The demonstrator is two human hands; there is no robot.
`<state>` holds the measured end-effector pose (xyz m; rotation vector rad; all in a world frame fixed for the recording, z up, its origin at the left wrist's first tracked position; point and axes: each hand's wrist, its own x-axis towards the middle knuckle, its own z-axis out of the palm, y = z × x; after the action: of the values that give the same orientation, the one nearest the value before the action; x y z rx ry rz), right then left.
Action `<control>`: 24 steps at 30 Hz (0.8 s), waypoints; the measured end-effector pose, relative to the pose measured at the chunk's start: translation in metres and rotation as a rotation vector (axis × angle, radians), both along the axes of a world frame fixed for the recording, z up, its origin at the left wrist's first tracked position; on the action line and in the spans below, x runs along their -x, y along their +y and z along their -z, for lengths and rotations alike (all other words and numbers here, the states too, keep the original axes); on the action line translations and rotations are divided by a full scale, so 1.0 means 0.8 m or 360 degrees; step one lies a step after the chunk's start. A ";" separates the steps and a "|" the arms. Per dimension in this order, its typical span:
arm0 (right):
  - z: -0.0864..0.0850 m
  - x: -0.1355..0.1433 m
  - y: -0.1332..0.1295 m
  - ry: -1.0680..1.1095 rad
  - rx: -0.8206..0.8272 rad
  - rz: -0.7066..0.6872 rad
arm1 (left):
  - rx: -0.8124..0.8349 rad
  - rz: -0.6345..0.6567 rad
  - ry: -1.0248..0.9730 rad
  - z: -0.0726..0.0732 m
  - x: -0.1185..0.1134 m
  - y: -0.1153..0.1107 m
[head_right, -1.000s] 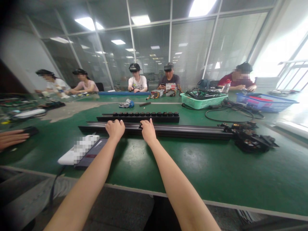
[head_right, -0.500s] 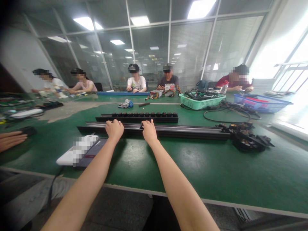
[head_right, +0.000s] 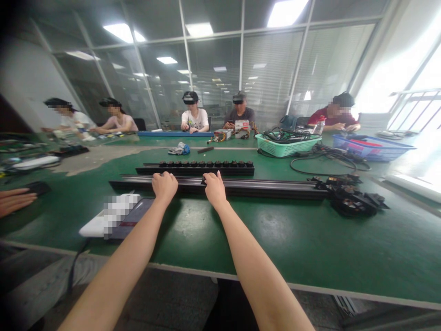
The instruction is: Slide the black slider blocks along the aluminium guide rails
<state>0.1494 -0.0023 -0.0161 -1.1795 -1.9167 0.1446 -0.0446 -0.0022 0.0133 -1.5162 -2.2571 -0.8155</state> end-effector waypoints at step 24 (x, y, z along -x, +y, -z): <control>-0.005 0.005 -0.016 -0.0133 0.0040 0.0113 | 0.0127 0.0133 -0.0121 -0.009 0.007 -0.009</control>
<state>0.1457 -0.0148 -0.0118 -1.2868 -1.9471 0.0830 -0.0504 -0.0094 0.0204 -1.6518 -2.3196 -0.8288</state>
